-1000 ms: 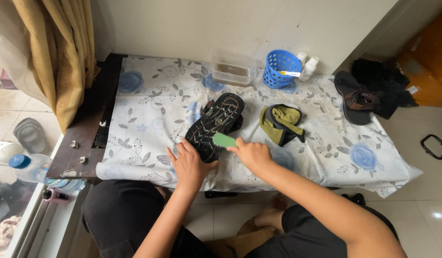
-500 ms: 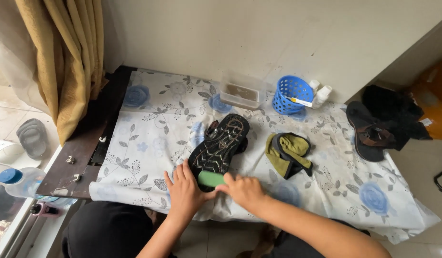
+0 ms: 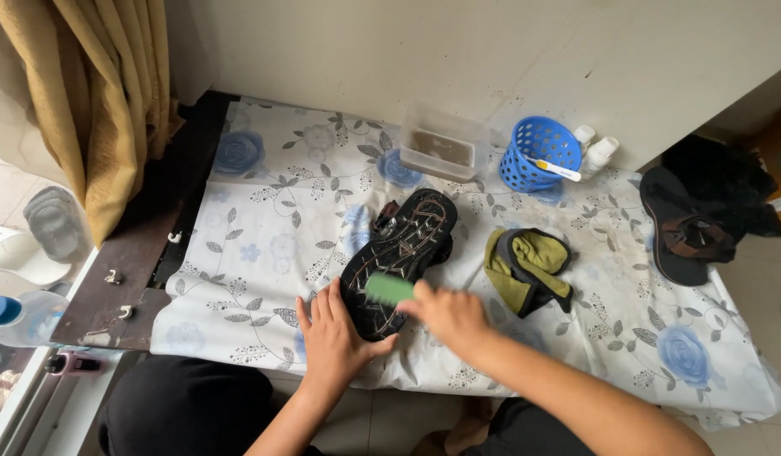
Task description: The person scrubs the sole of a black shoe with a green brush and wipes it with a yellow cloth. They repeat the scrubbing and wiping process to clean the shoe's bottom surface.
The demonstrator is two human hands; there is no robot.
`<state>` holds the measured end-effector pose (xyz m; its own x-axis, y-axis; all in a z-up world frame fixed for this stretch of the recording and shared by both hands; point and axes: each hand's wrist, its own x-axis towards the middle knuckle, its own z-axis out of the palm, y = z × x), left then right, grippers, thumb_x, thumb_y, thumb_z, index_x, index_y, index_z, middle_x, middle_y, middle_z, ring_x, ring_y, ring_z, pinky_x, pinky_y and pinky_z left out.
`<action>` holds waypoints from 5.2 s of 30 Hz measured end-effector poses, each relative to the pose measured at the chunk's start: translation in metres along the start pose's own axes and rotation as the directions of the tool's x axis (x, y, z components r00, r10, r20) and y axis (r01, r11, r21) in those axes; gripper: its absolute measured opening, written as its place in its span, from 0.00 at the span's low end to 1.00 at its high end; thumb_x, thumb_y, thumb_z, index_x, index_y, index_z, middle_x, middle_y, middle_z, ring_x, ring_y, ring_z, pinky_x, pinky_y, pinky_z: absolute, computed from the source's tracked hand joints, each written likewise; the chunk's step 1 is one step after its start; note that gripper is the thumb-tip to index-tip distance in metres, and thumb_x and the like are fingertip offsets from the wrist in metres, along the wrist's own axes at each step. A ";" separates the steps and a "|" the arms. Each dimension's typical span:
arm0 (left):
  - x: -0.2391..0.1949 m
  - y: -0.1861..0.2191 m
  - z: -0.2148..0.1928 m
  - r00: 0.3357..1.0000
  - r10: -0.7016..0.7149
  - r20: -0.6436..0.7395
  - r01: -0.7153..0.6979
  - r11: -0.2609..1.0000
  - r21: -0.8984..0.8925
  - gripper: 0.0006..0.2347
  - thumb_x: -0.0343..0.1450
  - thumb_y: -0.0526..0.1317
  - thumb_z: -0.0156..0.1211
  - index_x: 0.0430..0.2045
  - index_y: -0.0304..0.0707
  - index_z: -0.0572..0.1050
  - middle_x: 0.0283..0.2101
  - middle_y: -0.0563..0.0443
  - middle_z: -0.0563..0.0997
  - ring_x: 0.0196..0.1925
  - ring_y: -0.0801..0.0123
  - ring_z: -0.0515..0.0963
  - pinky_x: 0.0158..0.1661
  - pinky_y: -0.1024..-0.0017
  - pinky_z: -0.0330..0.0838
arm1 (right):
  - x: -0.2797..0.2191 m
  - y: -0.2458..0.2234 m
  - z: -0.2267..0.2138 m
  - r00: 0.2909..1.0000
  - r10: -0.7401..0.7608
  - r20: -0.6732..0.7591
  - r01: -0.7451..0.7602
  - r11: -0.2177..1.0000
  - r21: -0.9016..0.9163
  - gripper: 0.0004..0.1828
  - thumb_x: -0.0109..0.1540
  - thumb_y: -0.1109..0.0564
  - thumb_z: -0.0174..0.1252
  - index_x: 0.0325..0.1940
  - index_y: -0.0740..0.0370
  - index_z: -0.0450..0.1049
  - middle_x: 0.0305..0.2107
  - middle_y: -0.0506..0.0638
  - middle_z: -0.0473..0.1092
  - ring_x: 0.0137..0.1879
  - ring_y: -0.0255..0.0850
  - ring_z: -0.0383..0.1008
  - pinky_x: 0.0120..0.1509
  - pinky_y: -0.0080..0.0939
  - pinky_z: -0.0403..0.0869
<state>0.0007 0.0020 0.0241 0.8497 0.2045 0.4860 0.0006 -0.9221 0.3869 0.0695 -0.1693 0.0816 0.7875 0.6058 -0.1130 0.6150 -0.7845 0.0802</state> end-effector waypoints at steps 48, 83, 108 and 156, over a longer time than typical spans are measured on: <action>-0.012 0.017 -0.004 0.980 -0.197 0.037 0.200 0.964 -0.172 0.50 0.42 0.59 0.71 0.54 0.24 0.55 0.45 0.41 0.65 0.54 0.51 0.62 0.54 0.38 0.39 | 0.001 -0.003 0.007 0.937 0.188 -0.295 -0.196 0.981 0.003 0.26 0.59 0.32 0.37 0.29 0.54 0.62 0.09 0.53 0.67 0.19 0.54 0.72 0.22 0.50 0.70; -0.005 0.008 -0.001 0.995 -0.090 -0.044 0.088 0.995 -0.054 0.43 0.45 0.72 0.57 0.38 0.28 0.63 0.41 0.43 0.68 0.48 0.53 0.67 0.54 0.42 0.50 | 0.044 0.001 -0.003 0.957 0.152 -0.248 -0.196 0.967 -0.164 0.29 0.60 0.31 0.33 0.36 0.58 0.61 0.09 0.40 0.59 0.10 0.33 0.58 0.09 0.32 0.57; -0.008 0.007 -0.001 0.990 -0.137 0.045 0.143 0.972 -0.185 0.45 0.41 0.60 0.70 0.45 0.27 0.60 0.40 0.44 0.67 0.52 0.53 0.63 0.52 0.38 0.46 | -0.002 -0.018 0.031 0.931 0.074 -0.359 -0.118 0.988 -0.103 0.23 0.56 0.29 0.40 0.29 0.48 0.63 0.10 0.49 0.65 0.18 0.48 0.72 0.23 0.45 0.71; 0.010 0.014 -0.017 0.972 -0.093 0.215 0.128 0.979 -0.156 0.54 0.39 0.60 0.71 0.55 0.25 0.53 0.45 0.41 0.65 0.57 0.51 0.58 0.52 0.33 0.37 | 0.028 0.077 0.038 0.886 0.398 -0.236 -0.377 0.917 0.133 0.27 0.58 0.28 0.36 0.28 0.52 0.63 0.13 0.58 0.69 0.25 0.57 0.74 0.29 0.53 0.71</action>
<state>0.0002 -0.0028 0.0477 0.9393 0.2142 0.2680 0.0276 -0.8258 0.5633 0.1375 -0.2176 0.0473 0.9525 0.2558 0.1655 0.2618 -0.9650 -0.0152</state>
